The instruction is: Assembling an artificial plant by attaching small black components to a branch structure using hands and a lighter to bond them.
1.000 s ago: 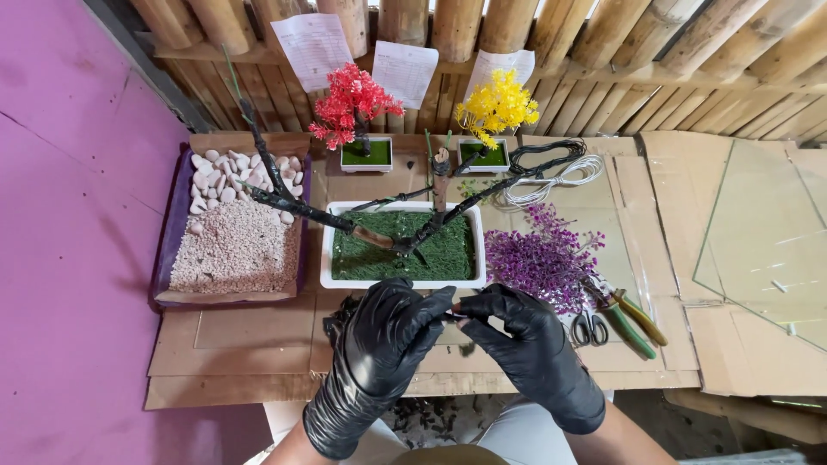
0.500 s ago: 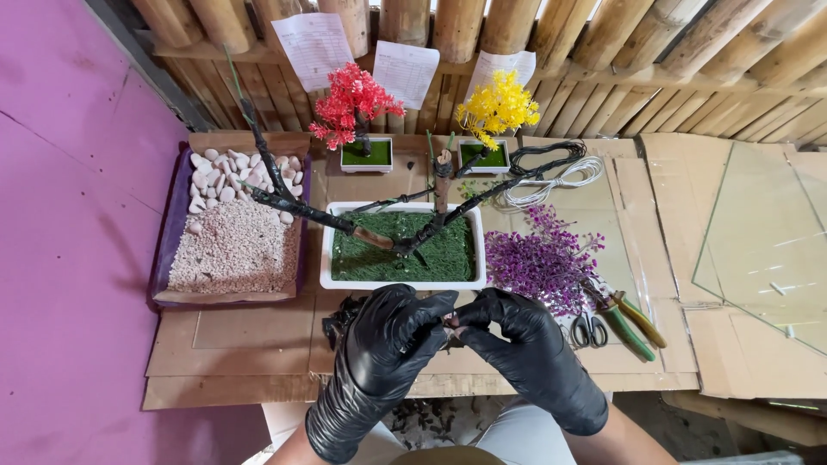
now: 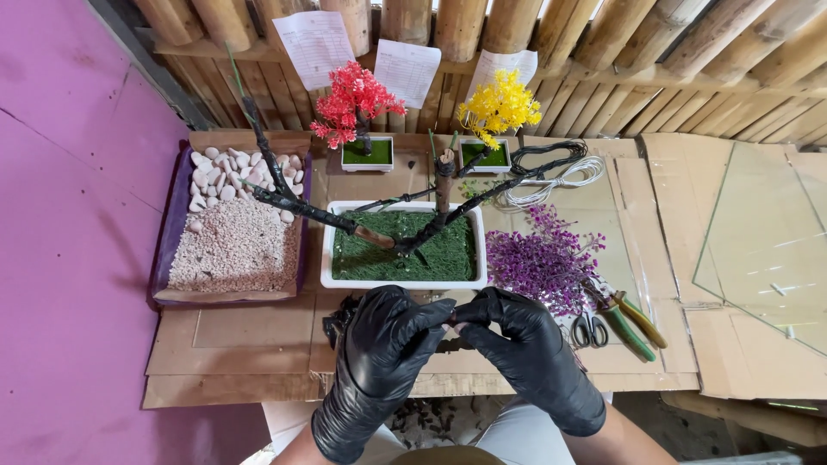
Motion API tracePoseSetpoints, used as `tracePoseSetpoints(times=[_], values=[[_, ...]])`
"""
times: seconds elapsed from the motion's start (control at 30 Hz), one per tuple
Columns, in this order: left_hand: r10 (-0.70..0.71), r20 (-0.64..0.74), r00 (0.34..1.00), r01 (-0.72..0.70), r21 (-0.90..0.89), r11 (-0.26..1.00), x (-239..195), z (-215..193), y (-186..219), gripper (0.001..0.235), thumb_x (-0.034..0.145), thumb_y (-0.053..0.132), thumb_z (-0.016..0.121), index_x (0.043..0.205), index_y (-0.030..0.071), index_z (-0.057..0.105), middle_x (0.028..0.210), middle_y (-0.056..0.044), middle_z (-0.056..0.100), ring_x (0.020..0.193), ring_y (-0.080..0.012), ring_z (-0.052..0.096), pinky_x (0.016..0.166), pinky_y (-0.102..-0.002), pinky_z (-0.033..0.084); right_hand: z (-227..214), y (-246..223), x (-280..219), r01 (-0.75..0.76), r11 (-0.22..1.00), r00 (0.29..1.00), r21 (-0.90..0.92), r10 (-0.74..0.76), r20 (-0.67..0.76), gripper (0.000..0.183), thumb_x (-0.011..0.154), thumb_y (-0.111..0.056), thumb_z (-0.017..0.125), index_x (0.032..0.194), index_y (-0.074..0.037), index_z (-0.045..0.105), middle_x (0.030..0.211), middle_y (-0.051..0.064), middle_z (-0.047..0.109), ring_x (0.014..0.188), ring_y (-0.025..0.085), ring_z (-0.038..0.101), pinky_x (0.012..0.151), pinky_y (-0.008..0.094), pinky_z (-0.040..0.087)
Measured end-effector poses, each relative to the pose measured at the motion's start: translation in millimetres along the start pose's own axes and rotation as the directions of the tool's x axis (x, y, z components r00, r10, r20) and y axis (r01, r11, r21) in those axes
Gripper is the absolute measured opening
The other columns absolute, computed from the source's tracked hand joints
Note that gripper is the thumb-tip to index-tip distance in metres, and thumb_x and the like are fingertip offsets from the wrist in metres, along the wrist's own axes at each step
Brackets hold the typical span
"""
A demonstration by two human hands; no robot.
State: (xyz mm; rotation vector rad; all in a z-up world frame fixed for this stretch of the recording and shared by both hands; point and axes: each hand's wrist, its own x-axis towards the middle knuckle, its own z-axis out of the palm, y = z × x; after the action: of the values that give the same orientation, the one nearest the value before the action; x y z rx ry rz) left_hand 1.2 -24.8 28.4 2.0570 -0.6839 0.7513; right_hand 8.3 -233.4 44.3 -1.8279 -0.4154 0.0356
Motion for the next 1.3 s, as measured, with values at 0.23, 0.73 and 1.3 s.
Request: tracePoseSetpoints(times=[0.23, 0.73, 1.3], values=[[-0.188, 0.085, 0.978, 0.202, -0.215, 0.956, 7.4, -5.2, 2.5, 0.006, 0.094, 0.013, 0.071, 0.099, 0.012, 0.074, 0.095, -0.004, 0.077, 0.086, -0.0231, 0.073, 0.08, -0.037, 0.059, -4.3, -7.8, 5.9, -0.148, 0.989, 0.988, 0.001, 0.148, 0.042, 0.012, 0.091, -0.007, 0.07, 0.096, -0.007, 0.081, 0.087, 0.002, 0.078, 0.075, 0.012, 0.07, 0.067, 0.029, 0.056], [-0.142, 0.155, 0.978, 0.168, -0.165, 0.972, 5.8, -10.6, 3.6, 0.007, 0.093, 0.015, 0.074, 0.099, 0.013, 0.073, 0.088, -0.005, 0.075, 0.078, -0.0253, 0.071, 0.072, -0.039, 0.057, -6.0, -18.3, 7.2, -0.042, 0.997, 0.985, -0.058, 0.051, 0.167, 0.01, 0.094, -0.015, 0.07, 0.094, -0.009, 0.078, 0.083, 0.001, 0.076, 0.073, 0.012, 0.065, 0.063, 0.031, 0.051], [-0.373, 0.512, 0.774, 0.63, -0.682, 0.371, -0.4, 1.8, 4.8, 0.012, 0.095, 0.019, 0.073, 0.093, 0.008, 0.076, 0.087, -0.004, 0.078, 0.08, -0.0196, 0.077, 0.077, -0.037, 0.067, 3.2, 30.1, 2.1, -0.126, 0.869, 0.94, 0.478, -0.05, 0.338, 0.02, 0.097, -0.02, 0.068, 0.088, -0.003, 0.07, 0.08, 0.007, 0.067, 0.07, 0.019, 0.06, 0.065, 0.035, 0.051]])
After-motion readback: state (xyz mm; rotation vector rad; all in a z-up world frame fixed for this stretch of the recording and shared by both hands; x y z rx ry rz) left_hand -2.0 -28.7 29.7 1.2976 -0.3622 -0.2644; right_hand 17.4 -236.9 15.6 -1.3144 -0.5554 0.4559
